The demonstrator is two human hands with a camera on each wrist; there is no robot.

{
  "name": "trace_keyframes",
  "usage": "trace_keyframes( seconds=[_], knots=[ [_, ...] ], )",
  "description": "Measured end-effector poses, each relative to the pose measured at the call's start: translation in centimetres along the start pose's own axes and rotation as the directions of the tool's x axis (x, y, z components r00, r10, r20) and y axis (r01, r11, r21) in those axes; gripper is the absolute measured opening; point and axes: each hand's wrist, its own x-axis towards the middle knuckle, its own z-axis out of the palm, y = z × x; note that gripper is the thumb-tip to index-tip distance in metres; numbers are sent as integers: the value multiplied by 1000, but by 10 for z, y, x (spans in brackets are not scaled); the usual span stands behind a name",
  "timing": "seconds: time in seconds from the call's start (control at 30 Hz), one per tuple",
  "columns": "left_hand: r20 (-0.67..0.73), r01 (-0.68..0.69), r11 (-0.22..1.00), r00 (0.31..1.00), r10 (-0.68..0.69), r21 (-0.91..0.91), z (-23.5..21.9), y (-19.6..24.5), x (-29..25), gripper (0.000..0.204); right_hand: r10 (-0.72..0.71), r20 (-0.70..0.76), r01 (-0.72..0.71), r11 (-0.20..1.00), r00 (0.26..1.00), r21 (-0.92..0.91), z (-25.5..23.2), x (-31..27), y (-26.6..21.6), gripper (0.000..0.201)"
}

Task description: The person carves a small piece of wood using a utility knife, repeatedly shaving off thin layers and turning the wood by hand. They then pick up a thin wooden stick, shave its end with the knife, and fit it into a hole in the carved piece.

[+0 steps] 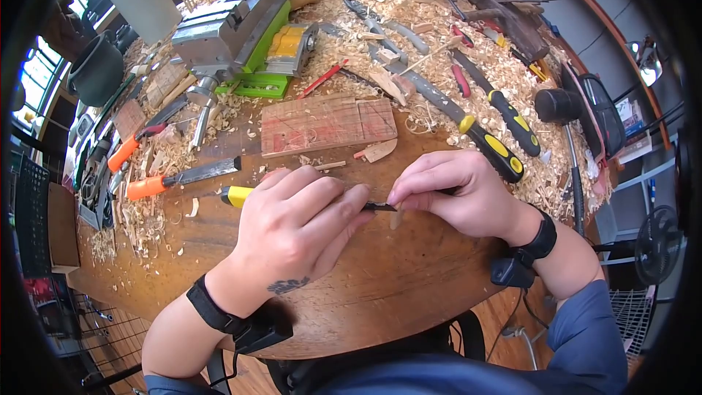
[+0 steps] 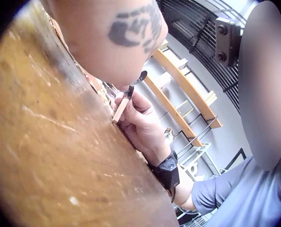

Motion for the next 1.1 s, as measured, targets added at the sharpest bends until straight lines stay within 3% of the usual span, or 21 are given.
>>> trace_keyframes(
  seconds=[0.2, 0.27, 0.43, 0.53, 0.73, 1.03, 1.1],
  knots=[
    [6, -2, 1000, 1000, 2, 7, 2, 0, -2, 34, 0, -7, 0, 1000, 1000, -12, 0, 0, 0, 26],
    [133, -63, 996, 990, 53, 69, -2, 0, -4, 34, 3, -5, -3, 1000, 1000, -11, 0, 0, 0, 27],
    [131, -136, 990, 983, 130, 39, 6, 2, -5, 34, -17, -2, 16, 998, 1000, -54, -1, 0, -1, 28],
    [82, -73, 997, 994, 75, -27, 3, 3, -4, 35, -5, 0, 5, 998, 1000, -58, -2, 1, -1, 27],
    [-63, -53, 994, 996, 59, 96, 2, 2, 2, 36, -2, -3, 2, 1000, 1000, -31, -1, 1, 1, 28],
    [35, -80, 995, 996, 78, 53, 8, 5, -2, 34, 42, 14, -41, 998, 999, -41, -3, 0, -1, 25],
    [121, -150, 986, 983, 141, 69, 9, 7, -3, 32, 29, 8, -28, 999, 1000, -41, -3, 1, -2, 27]
  ],
)
